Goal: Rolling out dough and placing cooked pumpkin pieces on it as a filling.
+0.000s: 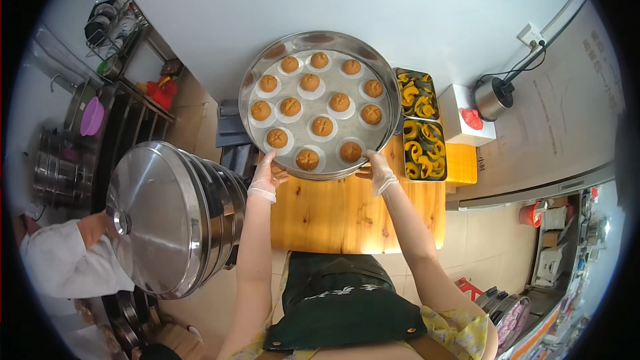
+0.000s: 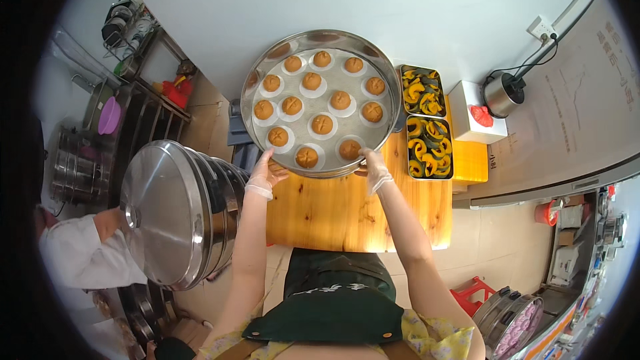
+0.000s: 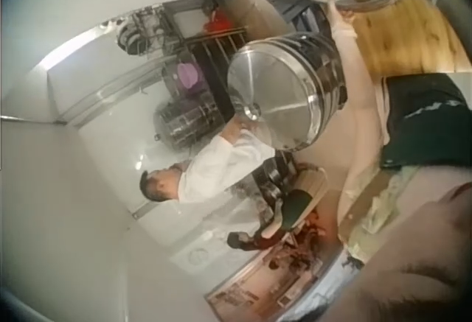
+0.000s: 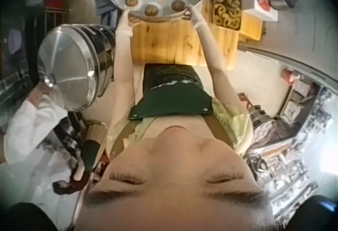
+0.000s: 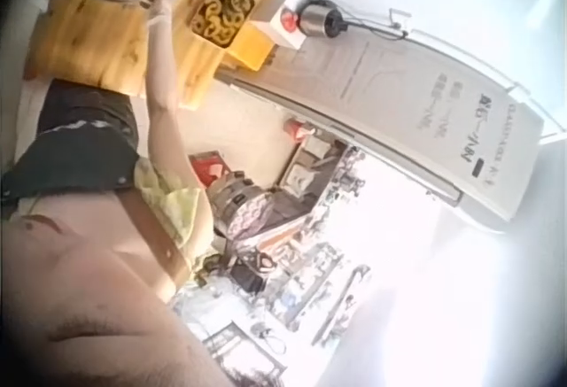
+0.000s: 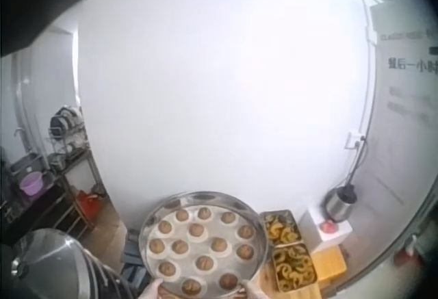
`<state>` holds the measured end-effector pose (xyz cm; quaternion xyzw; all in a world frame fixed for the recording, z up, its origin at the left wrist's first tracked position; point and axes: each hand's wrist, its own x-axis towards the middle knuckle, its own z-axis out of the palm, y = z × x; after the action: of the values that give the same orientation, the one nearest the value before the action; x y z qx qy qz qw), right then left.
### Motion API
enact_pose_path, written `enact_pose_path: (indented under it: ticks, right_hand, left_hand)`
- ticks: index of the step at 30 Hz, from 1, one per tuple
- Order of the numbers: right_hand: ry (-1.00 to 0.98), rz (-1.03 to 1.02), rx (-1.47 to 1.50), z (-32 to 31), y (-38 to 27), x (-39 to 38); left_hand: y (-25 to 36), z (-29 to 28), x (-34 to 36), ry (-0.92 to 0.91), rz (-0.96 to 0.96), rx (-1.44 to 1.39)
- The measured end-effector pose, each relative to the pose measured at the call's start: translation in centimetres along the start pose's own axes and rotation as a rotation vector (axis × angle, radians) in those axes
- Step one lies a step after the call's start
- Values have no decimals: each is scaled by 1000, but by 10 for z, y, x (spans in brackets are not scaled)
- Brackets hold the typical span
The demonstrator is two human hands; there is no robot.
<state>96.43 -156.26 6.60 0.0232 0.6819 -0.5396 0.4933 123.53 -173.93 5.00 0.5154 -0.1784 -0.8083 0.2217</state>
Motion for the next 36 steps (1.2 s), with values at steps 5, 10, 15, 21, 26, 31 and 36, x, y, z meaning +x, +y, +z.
enact_pose_path:
  ticks: [5,10,15,21,26,31,36]
  right_hand:
    - [-4,-34,91,-6,-3,3]
    - [168,-112,68,3,-13,-5]
    - [158,-183,84,16,-26,-33]
    - [218,-263,181,2,-6,-47]
    - [320,-257,178,-35,-13,-110]
    - [535,-318,319,-101,40,-163]
    - [739,-185,269,-134,84,-240]
  left_hand:
    - [3,15,29,39,-85,15]
    - [11,30,22,91,-91,68]
    - [10,27,15,102,-32,111]
    - [4,36,-16,79,32,93]
    - [-27,67,-61,-5,51,111]
    - [-94,92,-87,-108,-47,128]
    - [-163,84,-107,-222,-90,352]
